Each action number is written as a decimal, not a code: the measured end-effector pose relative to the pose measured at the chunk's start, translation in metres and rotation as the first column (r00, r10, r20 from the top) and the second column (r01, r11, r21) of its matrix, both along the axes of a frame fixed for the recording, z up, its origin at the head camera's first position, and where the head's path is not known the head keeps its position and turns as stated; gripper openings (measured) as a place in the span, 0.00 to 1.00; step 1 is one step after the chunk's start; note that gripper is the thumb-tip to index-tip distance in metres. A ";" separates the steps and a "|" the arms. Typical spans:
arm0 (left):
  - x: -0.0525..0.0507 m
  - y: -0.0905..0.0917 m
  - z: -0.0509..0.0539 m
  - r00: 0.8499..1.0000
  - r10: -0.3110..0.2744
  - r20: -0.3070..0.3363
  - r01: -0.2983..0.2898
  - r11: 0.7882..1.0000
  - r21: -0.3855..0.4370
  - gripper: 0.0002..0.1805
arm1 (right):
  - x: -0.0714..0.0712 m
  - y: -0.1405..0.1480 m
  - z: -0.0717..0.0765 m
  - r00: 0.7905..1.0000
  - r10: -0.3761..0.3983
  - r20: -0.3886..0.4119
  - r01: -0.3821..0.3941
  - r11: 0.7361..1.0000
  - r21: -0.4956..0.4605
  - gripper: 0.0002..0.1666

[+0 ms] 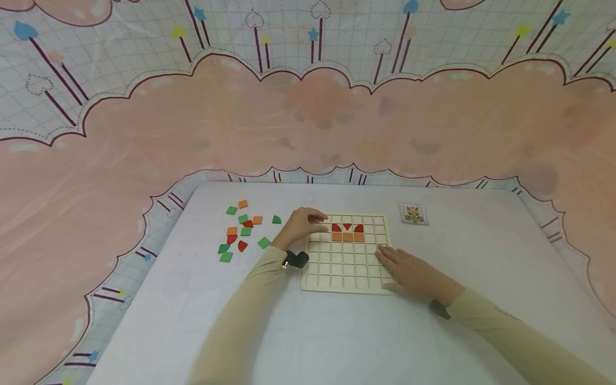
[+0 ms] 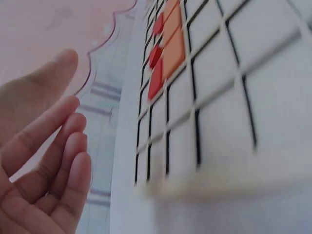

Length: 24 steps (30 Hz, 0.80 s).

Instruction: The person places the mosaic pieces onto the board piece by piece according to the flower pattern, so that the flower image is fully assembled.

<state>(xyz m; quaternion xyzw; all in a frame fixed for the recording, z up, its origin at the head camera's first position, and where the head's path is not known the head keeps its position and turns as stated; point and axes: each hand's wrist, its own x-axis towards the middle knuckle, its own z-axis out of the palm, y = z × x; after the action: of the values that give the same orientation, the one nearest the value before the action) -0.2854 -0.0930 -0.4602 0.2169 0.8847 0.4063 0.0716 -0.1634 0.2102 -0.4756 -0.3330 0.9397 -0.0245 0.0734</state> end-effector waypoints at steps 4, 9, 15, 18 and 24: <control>-0.007 -0.031 0.007 0.999 0.042 -0.020 -0.042 0.999 -0.008 0.20 | 0.000 0.000 -0.001 1.000 0.002 0.011 -0.002 1.000 0.000 0.44; -0.015 -0.070 0.017 0.996 0.089 -0.015 -0.089 0.996 -0.029 0.21 | -0.001 0.001 -0.003 1.000 0.008 0.000 -0.008 1.000 0.009 0.44; -0.023 -0.108 0.026 0.990 0.130 0.059 -0.126 0.990 -0.056 0.23 | -0.002 0.001 -0.003 0.999 0.027 -0.025 -0.027 1.000 0.008 0.44; -0.026 -0.121 0.028 0.986 0.146 0.080 -0.139 0.986 -0.089 0.23 | -0.002 0.001 -0.003 1.000 0.015 -0.016 -0.015 1.000 0.018 0.44; -0.034 -0.139 0.024 0.974 0.180 0.137 -0.155 0.972 -0.175 0.21 | -0.003 0.001 -0.004 1.000 0.005 -0.001 -0.005 1.000 0.024 0.44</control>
<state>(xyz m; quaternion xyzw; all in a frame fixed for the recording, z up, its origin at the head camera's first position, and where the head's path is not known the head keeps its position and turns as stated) -0.3191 -0.2318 -0.4366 0.1029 0.9221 0.3526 0.1219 -0.1659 0.2115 -0.4798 -0.3346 0.9391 -0.0127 0.0771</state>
